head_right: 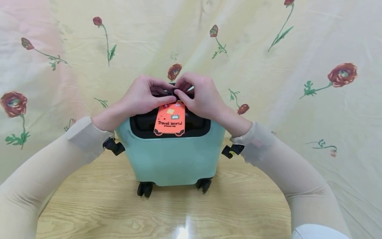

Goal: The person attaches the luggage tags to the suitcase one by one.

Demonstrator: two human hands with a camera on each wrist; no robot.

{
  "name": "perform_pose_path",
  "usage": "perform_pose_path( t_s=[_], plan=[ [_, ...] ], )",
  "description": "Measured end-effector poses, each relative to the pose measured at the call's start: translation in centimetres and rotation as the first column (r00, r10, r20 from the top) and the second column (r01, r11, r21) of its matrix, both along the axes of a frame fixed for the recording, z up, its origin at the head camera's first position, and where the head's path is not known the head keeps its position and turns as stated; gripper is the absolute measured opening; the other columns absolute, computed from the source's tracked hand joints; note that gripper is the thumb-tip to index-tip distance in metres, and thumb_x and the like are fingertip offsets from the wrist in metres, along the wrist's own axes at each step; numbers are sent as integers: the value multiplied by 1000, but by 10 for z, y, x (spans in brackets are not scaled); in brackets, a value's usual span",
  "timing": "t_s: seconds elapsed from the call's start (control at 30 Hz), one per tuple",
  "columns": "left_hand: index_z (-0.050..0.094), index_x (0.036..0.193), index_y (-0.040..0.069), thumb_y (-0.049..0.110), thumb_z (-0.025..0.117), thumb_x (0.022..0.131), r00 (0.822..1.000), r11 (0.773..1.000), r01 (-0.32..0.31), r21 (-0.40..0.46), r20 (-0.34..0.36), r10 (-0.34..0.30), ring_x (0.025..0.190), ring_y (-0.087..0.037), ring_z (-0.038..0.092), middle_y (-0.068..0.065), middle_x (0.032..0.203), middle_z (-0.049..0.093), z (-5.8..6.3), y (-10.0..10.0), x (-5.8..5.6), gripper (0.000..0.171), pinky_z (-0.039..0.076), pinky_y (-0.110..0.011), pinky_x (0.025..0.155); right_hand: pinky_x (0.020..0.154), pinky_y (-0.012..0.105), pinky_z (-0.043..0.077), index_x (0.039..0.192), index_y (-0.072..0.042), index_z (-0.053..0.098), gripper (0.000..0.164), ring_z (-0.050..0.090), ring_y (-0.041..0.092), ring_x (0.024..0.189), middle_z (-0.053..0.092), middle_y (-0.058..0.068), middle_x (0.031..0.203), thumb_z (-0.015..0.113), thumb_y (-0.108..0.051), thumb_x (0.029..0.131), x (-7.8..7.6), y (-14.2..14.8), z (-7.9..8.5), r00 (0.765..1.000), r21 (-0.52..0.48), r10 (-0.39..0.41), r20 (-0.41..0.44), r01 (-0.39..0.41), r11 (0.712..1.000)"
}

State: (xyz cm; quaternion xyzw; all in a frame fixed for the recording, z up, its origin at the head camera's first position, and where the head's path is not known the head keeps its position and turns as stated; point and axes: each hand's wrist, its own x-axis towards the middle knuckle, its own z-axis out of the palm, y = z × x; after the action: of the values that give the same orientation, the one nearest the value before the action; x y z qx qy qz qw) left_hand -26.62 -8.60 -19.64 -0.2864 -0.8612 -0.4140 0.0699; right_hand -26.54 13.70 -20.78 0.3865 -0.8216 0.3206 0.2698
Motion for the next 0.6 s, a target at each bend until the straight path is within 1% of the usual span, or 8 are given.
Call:
perform_pose_path(
  t_s=[0.1,0.33,0.6],
  plan=[
    [81,122,15,27,84,93,1000,1000,3,-4,-15,-3,96,-15,79,-3,118,80,0,-1,1,32,60,-32,91,84,44,67,105,-1,74,11,76,21,91,76,11,102,75,-9,98,0,-1,0,1000,4,-12,-4,12,1000],
    [81,125,16,26,84,93,1000,1000,0,-28,-17,0,99,-17,79,-4,120,80,1,0,2,34,59,-33,94,84,45,67,106,-2,77,12,77,24,94,77,12,104,74,-12,100,1,-1,0,998,41,-50,-25,51,998],
    [81,123,16,27,83,94,999,1000,3,-27,-36,-4,96,-15,78,-3,118,80,0,-2,1,31,59,-33,92,81,43,67,100,-5,80,9,77,21,90,78,10,99,76,-12,98,0,-1,-1,998,21,-37,-47,38,999]
  ],
)
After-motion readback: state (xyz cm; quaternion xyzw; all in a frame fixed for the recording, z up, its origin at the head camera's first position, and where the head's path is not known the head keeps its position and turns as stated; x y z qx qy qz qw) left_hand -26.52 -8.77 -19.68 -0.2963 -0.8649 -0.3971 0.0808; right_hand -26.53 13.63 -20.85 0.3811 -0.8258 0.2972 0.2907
